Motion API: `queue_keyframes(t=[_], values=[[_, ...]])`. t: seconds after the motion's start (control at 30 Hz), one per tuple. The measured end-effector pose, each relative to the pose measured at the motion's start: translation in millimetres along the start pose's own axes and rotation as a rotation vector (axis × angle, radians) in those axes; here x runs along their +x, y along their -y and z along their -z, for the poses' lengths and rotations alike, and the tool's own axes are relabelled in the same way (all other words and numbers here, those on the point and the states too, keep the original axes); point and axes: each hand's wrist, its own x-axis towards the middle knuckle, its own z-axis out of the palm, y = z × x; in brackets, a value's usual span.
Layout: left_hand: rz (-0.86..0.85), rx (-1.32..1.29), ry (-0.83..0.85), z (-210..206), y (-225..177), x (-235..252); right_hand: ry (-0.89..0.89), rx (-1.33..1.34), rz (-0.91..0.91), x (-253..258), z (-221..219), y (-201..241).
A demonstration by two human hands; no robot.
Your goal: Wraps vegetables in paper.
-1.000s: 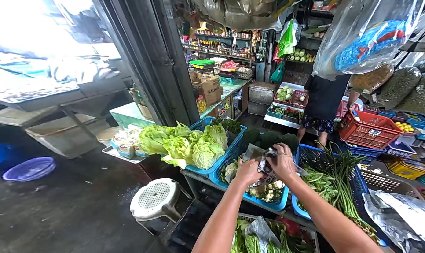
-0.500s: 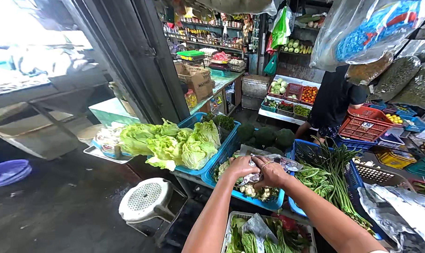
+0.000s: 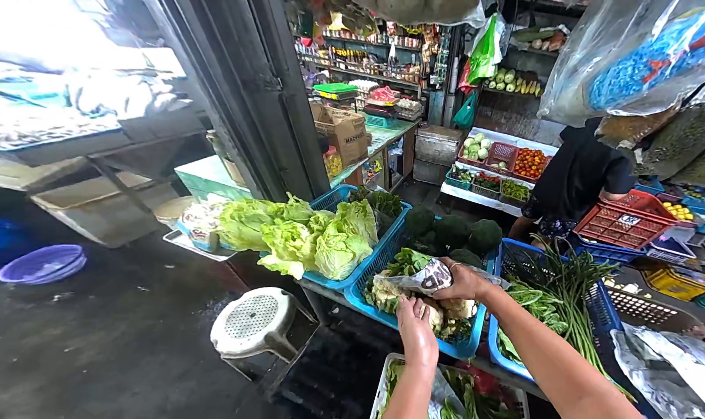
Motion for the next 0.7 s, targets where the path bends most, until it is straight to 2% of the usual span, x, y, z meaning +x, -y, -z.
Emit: queue_keyframes(t=[0.13, 0.3, 0.43, 0.5, 0.6, 0.7], values=[[-0.042, -0.009, 0.041, -15, 4, 25, -0.039, 0.077, 0.037, -6, -1, -4], [-0.119, 0.046, 0.124, -24, 0, 26, -0.094, 0.065, 0.071, -21, -5, -1], [-0.207, 0.084, 0.163, -23, -7, 21, -0.239, 0.235, 0.14, -49, -14, 6], [-0.242, -0.025, 0.161, -28, -14, 11, -0.338, 0.294, 0.214, -71, -24, 25], [-0.289, -0.214, 0.223, -17, -14, -9, -0.541, 0.235, 0.468, -101, -46, 53], [-0.215, -0.292, 0.269, 5, -27, -50, -0.702, 0.101, 0.618, -123, -56, 72]])
